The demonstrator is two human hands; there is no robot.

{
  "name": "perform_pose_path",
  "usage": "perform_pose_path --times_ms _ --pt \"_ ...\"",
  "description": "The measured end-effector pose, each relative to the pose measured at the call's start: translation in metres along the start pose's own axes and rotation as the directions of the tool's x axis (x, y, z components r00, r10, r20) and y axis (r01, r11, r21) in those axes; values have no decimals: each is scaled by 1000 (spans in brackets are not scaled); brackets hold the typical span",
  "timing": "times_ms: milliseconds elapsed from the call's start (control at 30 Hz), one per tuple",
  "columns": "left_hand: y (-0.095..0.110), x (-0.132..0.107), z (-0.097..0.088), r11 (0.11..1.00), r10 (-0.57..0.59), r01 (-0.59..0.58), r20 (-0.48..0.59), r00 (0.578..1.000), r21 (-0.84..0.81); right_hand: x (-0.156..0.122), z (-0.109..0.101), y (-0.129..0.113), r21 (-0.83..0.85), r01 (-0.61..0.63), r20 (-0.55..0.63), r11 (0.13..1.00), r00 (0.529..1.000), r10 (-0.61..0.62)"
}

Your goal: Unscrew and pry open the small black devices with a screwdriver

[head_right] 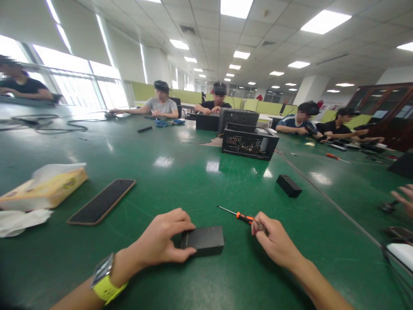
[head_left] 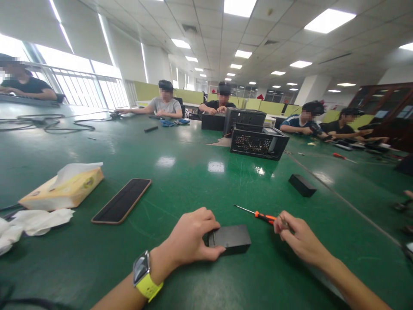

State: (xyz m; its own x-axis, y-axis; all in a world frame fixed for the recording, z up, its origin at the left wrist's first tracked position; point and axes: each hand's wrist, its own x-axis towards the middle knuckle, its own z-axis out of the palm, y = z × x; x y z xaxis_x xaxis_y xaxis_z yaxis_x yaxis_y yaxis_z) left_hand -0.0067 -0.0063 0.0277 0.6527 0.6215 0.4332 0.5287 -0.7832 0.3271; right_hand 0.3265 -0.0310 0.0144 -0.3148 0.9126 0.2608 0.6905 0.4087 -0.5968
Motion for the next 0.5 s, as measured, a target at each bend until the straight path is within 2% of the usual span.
perform_pose_path --times_ms 100,300,500 --pt "2 2 -3 1000 -18 18 3 1000 -24 6 12 -13 13 31 -37 999 999 -30" --pt "1 2 -2 999 -28 29 15 999 -44 19 47 -34 226 19 92 974 995 -41" --pt "-2 -1 1 994 -33 34 14 999 -99 31 62 -57 129 108 127 986 984 -124"
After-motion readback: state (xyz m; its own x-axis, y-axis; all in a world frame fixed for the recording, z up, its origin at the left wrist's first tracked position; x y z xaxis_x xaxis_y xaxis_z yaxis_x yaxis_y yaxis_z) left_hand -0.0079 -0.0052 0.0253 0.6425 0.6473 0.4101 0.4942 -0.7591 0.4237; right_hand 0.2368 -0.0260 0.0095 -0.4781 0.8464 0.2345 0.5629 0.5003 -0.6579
